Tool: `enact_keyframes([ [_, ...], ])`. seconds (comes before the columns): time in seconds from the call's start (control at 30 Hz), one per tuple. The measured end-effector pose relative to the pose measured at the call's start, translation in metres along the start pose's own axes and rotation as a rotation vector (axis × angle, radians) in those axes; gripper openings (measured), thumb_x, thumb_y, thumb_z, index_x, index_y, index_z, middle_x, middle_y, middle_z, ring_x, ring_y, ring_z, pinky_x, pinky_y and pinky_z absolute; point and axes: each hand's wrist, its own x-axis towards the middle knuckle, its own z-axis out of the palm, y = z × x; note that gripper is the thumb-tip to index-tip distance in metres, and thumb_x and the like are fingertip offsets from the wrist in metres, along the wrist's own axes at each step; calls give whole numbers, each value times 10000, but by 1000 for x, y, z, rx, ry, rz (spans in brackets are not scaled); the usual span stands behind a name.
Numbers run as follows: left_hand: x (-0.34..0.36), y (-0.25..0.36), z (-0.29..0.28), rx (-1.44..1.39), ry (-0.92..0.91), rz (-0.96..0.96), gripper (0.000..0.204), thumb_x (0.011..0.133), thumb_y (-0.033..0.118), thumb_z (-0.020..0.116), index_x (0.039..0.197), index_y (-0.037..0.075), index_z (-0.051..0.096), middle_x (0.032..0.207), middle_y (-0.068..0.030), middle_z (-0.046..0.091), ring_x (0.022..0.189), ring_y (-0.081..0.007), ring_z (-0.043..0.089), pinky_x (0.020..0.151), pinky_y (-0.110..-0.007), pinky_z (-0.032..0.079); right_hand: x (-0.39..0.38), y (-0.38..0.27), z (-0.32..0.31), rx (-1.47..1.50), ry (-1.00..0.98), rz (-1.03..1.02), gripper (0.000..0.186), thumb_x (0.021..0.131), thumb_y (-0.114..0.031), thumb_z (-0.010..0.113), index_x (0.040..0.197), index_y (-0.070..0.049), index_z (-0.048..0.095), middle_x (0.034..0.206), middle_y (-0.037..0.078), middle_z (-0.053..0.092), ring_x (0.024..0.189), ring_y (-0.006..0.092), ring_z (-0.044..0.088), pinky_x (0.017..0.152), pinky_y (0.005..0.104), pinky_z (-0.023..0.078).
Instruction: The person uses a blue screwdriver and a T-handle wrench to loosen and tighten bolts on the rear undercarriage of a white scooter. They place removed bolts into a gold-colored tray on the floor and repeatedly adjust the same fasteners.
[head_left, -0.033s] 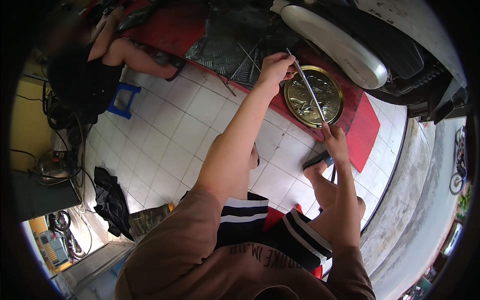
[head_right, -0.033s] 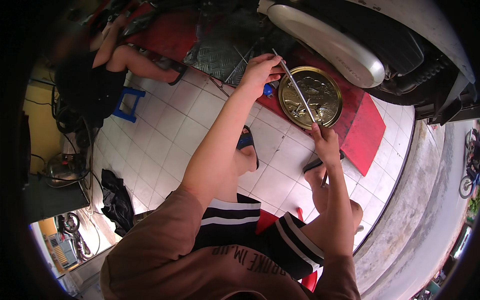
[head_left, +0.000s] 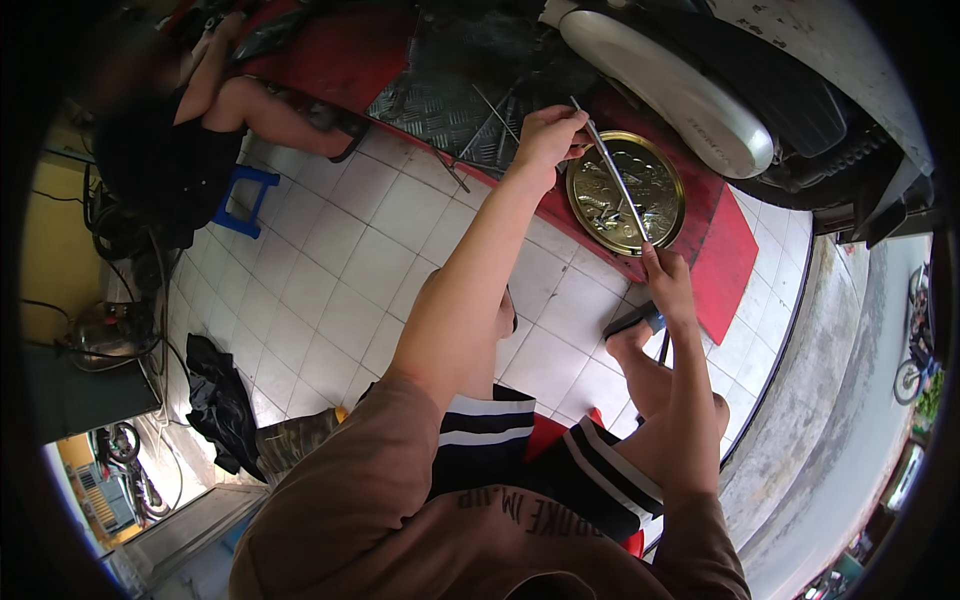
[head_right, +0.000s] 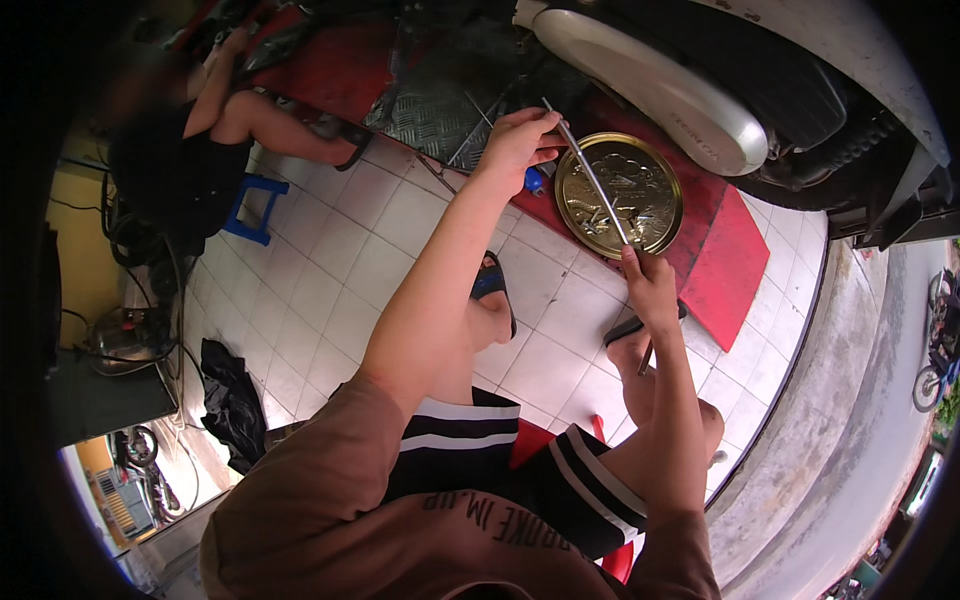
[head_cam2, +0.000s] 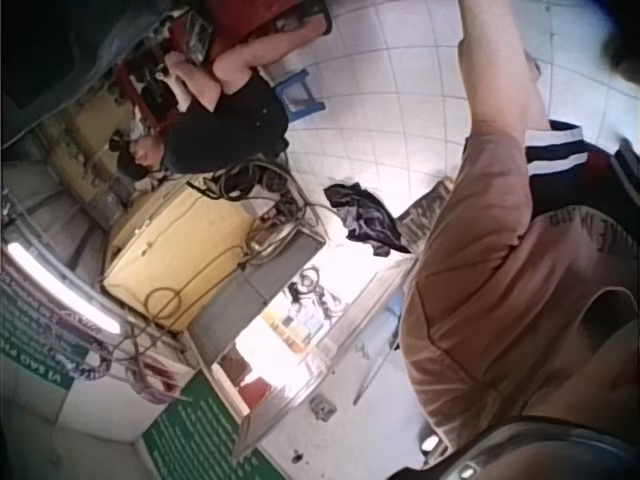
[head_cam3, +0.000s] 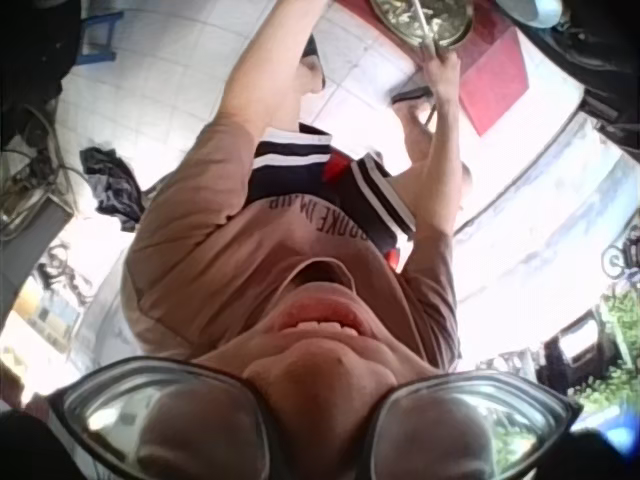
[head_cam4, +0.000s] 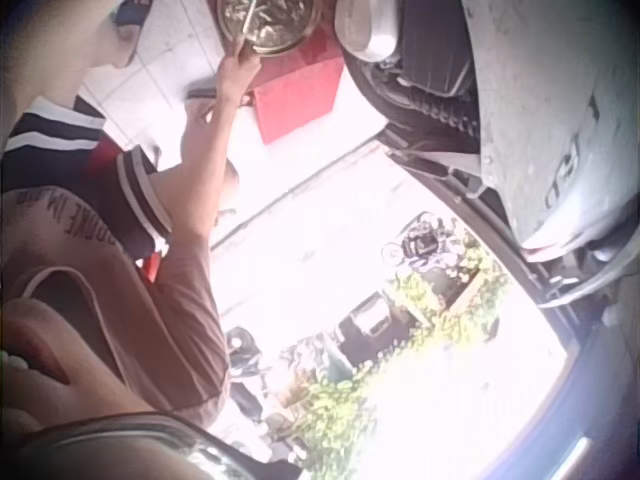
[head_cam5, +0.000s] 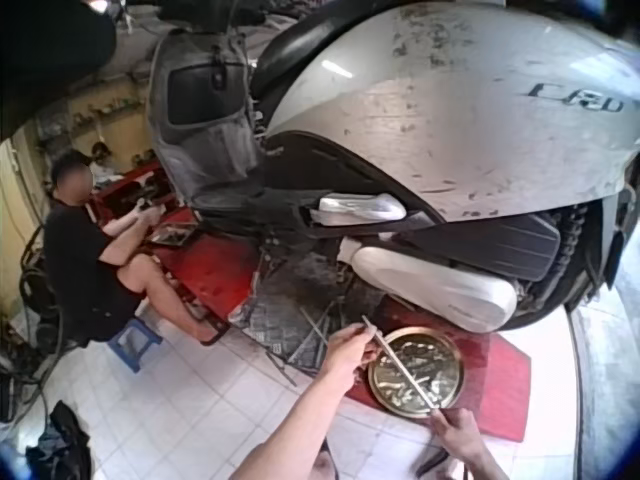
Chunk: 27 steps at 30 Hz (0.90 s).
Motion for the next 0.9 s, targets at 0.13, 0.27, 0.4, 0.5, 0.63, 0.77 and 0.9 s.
enact_keyframes([
  [0.13,2,-2,4,21,25,-23,86,941,162,589,974,93,629,917,-43,701,778,-148,675,650,-269,498,-1,-5,-2,49,-14,57,326,946,-265,584,795,22,612,560,70,524,525,117,461,501,324,362],
  [0.27,1,-5,7,15,74,-33,92,965,151,539,962,77,594,904,-66,696,766,-155,675,621,-276,511,-10,-22,-6,376,-100,191,198,921,-167,628,819,-4,580,583,-3,509,490,70,420,446,259,298],
  [0.4,2,-6,11,36,74,9,111,981,143,516,940,58,575,881,-80,687,739,-161,679,628,-276,528,-15,-21,-4,613,-165,184,184,913,-108,641,799,-43,513,588,-33,452,462,43,353,407,232,230],
  [0.5,7,-11,5,19,71,45,120,983,129,516,922,40,567,856,-85,676,730,-175,690,640,-273,546,-15,-23,-3,629,-222,193,190,931,-110,620,803,-47,495,594,-10,469,456,58,392,399,234,264],
  [0.63,8,-10,6,-12,71,104,97,956,94,569,896,18,560,827,-90,661,753,-200,707,645,-272,569,-18,-24,2,642,-239,207,178,942,-105,598,806,-38,504,618,36,516,444,103,467,392,240,347],
  [0.77,10,-11,7,4,90,241,87,911,27,616,845,-2,568,810,-92,651,743,-207,706,645,-277,583,-20,-22,7,737,-344,213,184,953,-138,590,823,-27,521,643,58,549,451,121,500,395,253,389],
  [0.9,15,-14,3,128,157,448,83,878,11,645,821,-21,595,788,-92,662,700,-182,703,587,-265,567,-24,-37,15,783,-405,251,202,962,-160,579,829,-20,517,642,66,550,448,136,504,408,263,405],
])
